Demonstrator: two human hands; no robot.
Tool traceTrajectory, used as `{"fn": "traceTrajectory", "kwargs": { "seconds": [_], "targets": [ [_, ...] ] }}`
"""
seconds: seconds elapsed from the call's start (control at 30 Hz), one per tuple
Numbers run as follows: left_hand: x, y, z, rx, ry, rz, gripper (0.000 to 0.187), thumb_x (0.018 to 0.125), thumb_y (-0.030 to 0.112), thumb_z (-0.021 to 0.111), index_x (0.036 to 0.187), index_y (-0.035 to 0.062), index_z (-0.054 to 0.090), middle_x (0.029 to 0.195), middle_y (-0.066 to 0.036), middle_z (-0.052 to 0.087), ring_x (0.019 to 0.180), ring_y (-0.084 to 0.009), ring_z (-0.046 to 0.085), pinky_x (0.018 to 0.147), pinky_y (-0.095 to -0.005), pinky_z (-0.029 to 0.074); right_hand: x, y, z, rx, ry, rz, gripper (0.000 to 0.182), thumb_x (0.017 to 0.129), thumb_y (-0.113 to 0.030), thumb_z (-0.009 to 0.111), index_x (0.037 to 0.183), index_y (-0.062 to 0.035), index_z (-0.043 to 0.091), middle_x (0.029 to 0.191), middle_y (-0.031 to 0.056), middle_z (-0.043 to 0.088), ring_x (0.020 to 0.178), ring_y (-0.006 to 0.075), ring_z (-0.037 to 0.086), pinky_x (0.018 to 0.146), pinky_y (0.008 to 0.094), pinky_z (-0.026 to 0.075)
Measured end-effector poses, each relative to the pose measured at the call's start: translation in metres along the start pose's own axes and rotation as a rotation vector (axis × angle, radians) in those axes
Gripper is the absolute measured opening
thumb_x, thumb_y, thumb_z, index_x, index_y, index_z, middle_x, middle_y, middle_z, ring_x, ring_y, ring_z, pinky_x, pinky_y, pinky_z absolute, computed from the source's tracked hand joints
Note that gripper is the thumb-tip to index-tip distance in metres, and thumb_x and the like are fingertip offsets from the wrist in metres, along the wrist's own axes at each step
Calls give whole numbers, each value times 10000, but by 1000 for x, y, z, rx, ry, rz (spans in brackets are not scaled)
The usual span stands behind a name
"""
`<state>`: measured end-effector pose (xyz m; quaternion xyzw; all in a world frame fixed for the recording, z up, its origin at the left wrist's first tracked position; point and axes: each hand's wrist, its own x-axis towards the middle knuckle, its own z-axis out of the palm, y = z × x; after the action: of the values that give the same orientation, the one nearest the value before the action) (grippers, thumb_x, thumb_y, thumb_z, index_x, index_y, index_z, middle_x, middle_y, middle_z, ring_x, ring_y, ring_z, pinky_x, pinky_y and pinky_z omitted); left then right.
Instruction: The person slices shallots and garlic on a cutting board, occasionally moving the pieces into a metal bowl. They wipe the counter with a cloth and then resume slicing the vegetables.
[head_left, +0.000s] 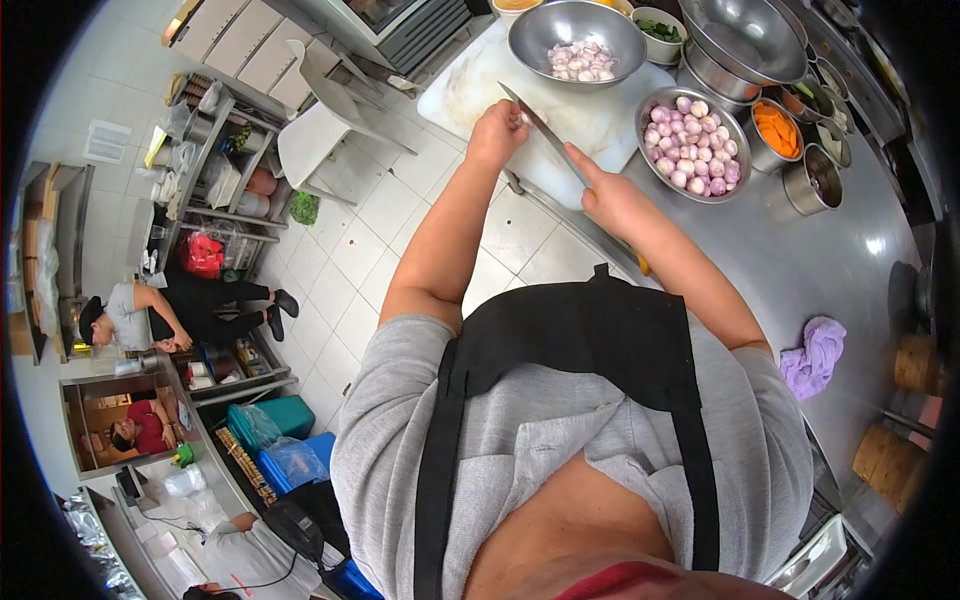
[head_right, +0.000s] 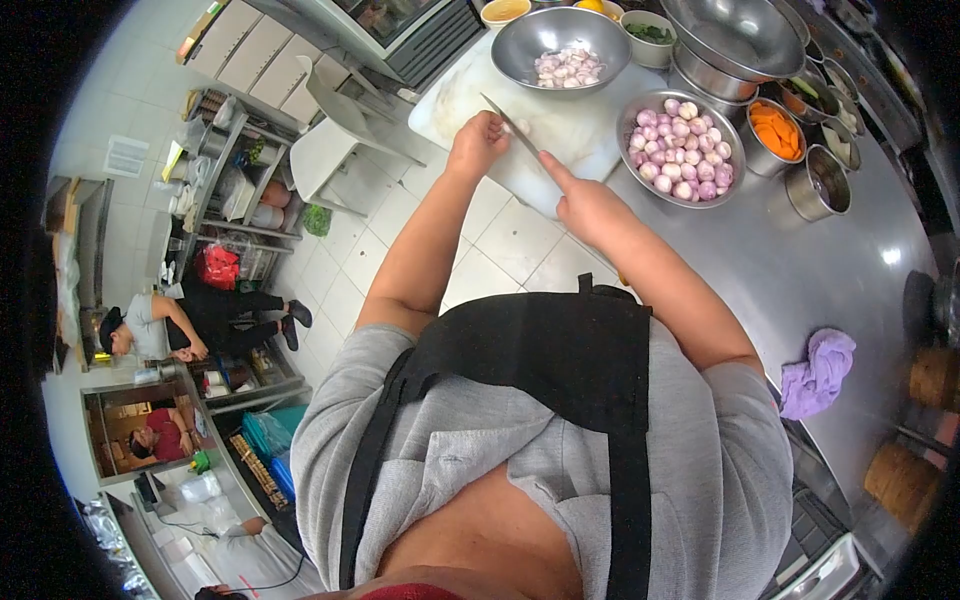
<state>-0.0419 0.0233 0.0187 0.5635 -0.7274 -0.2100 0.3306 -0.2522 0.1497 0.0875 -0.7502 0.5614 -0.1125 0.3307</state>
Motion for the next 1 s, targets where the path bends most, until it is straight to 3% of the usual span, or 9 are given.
{"fn": "traceTrajectory", "kwargs": {
  "seconds": [0.23, 0.47, 0.67, 0.73, 0.8, 0.83, 0.9, 0.97, 1.0],
  "targets": [
    [-3, 9, -2, 66, -26, 19, 299, 719, 85, 700, 983, 8, 582, 969, -143, 613, 818, -240, 629, 756, -338, 514, 0, 4, -1, 4, -1, 42, 702, 843, -58, 462, 1470, -235, 199, 821, 244, 615, 746, 353, 613, 714, 438, 482],
    [4, -1, -1, 160, -31, -36, 248, 730, 113, 674, 947, 24, 593, 942, -149, 615, 837, -280, 628, 756, -367, 511, 4, 12, 1, -19, -62, 74, 713, 840, -70, 478, 1471, -251, 199, 895, 250, 622, 804, 350, 622, 753, 425, 486],
    [11, -5, -8, 263, -119, 93, 235, 768, 177, 649, 936, 18, 604, 879, -145, 639, 823, -288, 639, 752, -371, 510, 4, 12, -1, -4, -56, 91, 719, 829, -74, 483, 1471, -227, 198, 937, 264, 621, 828, 366, 618, 781, 432, 480],
    [14, 0, -12, 106, -252, -139, 252, 785, 225, 670, 939, 33, 616, 832, -142, 661, 814, -267, 653, 733, -355, 513, 2, 15, 2, -2, -29, 101, 719, 825, -70, 480, 1471, -216, 201, 943, 269, 618, 841, 370, 616, 791, 431, 477],
    [16, 4, -18, -89, -359, -311, 288, 792, 244, 681, 953, 14, 617, 847, -130, 656, 778, -236, 647, 718, -339, 511, -5, 22, 3, 168, 0, 64, 699, 850, -72, 468, 1475, -243, 207, 720, 141, 588, 541, 201, 572, 529, 343, 484],
    [16, 6, -21, -288, -462, -484, 324, 798, 263, 693, 967, -4, 618, 862, -118, 651, 741, -204, 641, 702, -323, 509, -9, 22, 2, 168, -3, 62, 699, 850, -72, 468, 1475, -243, 207, 720, 141, 588, 541, 201, 572, 529, 343, 484],
    [14, 13, -25, -58, -413, -473, 329, 796, 256, 700, 994, 5, 621, 864, -121, 650, 746, -205, 640, 711, -319, 511, -19, 22, -4, 592, -132, 173, 670, 875, -85, 460, 1477, -246, 215, 684, 58, 556, 473, 95, 500, 448, 263, 446],
    [14, 8, -22, 170, -361, -454, 337, 794, 249, 707, 1021, 15, 624, 866, -124, 649, 751, -205, 639, 721, -315, 512, -19, 40, 6, 715, -151, 165, 651, 888, -99, 458, 1475, -253, 222, 692, 53, 565, 466, 90, 493, 443, 255, 445],
    [15, -11, -16, 207, -271, -212, 326, 794, 245, 711, 1021, 26, 630, 856, -118, 649, 757, -204, 636, 726, -311, 511, -19, 47, 10, 839, -173, 155, 632, 901, -113, 457, 1472, -260, 230, 700, 47, 574, 459, 85, 486, 437, 246, 443]
  ]
}}
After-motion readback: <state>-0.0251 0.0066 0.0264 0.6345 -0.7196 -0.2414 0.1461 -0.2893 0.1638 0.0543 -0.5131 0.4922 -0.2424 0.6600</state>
